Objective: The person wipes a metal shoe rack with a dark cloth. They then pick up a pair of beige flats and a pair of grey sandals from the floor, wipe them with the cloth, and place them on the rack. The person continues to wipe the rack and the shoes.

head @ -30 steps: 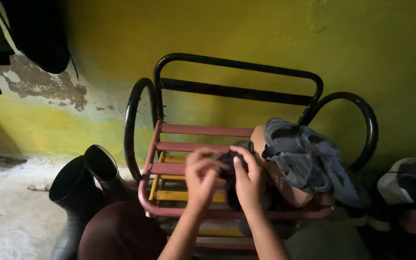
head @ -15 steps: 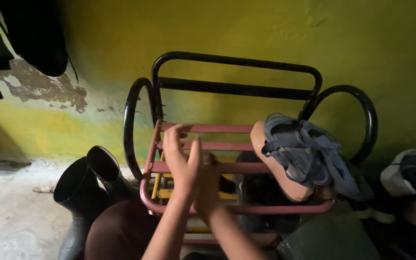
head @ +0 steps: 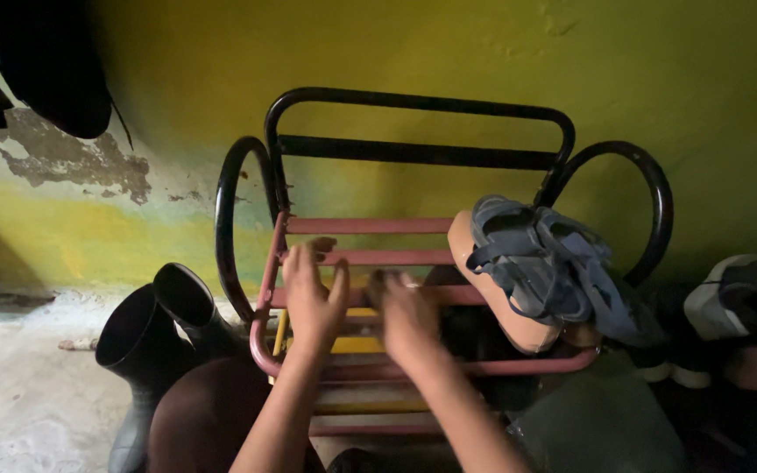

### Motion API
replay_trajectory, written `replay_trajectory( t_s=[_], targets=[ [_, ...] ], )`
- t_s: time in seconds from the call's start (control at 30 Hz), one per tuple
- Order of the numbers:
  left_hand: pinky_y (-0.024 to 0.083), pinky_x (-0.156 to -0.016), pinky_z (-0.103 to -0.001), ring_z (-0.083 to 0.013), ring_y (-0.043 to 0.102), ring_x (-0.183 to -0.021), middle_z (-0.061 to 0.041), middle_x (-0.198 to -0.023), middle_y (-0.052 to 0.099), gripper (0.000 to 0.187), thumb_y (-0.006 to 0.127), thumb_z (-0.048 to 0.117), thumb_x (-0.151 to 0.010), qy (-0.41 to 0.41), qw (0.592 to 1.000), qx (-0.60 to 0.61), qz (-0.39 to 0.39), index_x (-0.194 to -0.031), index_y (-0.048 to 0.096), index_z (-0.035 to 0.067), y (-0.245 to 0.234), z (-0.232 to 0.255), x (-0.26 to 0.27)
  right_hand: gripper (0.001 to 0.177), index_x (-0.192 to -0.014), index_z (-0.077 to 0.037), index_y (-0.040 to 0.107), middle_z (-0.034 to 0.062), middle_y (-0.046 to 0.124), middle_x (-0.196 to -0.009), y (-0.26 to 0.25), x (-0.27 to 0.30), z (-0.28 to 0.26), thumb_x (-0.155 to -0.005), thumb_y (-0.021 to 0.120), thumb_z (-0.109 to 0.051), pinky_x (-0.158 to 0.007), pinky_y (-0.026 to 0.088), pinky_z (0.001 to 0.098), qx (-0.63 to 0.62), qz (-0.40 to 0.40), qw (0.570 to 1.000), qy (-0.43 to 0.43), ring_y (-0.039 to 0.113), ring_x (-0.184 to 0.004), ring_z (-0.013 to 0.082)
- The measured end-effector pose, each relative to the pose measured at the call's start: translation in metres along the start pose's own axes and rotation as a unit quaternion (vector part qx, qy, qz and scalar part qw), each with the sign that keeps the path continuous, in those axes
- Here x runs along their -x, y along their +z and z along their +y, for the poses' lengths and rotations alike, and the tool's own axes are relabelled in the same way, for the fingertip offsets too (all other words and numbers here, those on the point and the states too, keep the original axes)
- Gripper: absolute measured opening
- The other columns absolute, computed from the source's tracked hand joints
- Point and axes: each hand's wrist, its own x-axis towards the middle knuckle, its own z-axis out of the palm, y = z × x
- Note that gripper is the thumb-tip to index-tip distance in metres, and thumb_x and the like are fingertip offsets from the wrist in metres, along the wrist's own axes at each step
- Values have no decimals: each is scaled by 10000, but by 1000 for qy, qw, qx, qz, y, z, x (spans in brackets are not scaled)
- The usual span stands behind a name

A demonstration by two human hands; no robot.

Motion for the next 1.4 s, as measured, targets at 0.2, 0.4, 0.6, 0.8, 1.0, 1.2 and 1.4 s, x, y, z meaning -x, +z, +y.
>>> replay_trajectory(
  t_s=[0.2, 0.4, 0.6, 0.8, 1.0, 1.2, 1.4],
  targets=[
    [437, -940, -504, -381, 559, -1102, -145, -1180, 615, 399, 719, 200, -816, 51, 993, -90, -53, -1189, 634, 89, -2, 11, 4, 554, -1260, 0, 616, 192, 616, -1092, -30, 31, 28, -711, 692, -19, -802, 575, 463, 171, 37, 974, 143, 588, -1071, 419],
    [439, -958, -507, -386, 558, -1120, -147, -1144, 627, 391, 755, 258, -809, -29, 991, -105, -74, -1155, 663, 102, 8, 2, -1, 576, -1311, 34, 573, 200, 593, -1163, -29, 35, 16, -757, 695, -68, -743, 618, 388, 216, 15, 948, 233, 621, -1073, 402],
    [449, -950, -510, -393, 562, -1102, -149, -1130, 636, 374, 755, 271, -822, -33, 992, -93, -77, -1141, 664, 99, 10, -1, 5, 640, -1324, -26, 569, 217, 649, -1232, -40, 59, 22, -704, 722, -73, -874, 533, 514, -8, 24, 968, 249, 644, -1058, 435],
    [452, -929, -510, -393, 561, -1088, -136, -1142, 635, 397, 755, 286, -804, -46, 992, -89, -80, -1149, 665, 113, 10, 1, 10, 576, -1309, -102, 629, 172, 712, -1194, -71, 75, -21, -736, 641, -40, -974, 529, 450, -136, 199, 961, 133, 689, -1097, 387],
    [445, -952, -493, -372, 563, -1105, -137, -1149, 635, 365, 759, 281, -840, -72, 994, -46, -66, -1139, 668, 91, 8, -3, 6, 702, -1282, 5, 621, 207, 679, -1194, -57, 68, -87, -587, 723, -21, -985, 360, 679, -109, 28, 992, 60, 615, -1162, 423],
    [454, -972, -472, -362, 579, -1089, -145, -1109, 647, 324, 758, 238, -848, -68, 997, -5, -27, -1120, 690, 77, 6, -14, 4, 563, -1158, -69, 672, 157, 680, -1088, -10, 78, -65, -607, 782, -42, -1010, 415, 564, -3, -14, 999, 48, 630, -1074, 346],
    [458, -978, -459, -354, 596, -1096, -132, -1105, 663, 293, 746, 221, -870, -59, 998, 7, -25, -1117, 687, 75, 3, -17, 3, 468, -1009, -92, 687, 108, 705, -910, -25, 101, -8, -552, 785, -98, -834, 470, 523, 48, 105, 992, 50, 660, -934, 341]
  ],
)
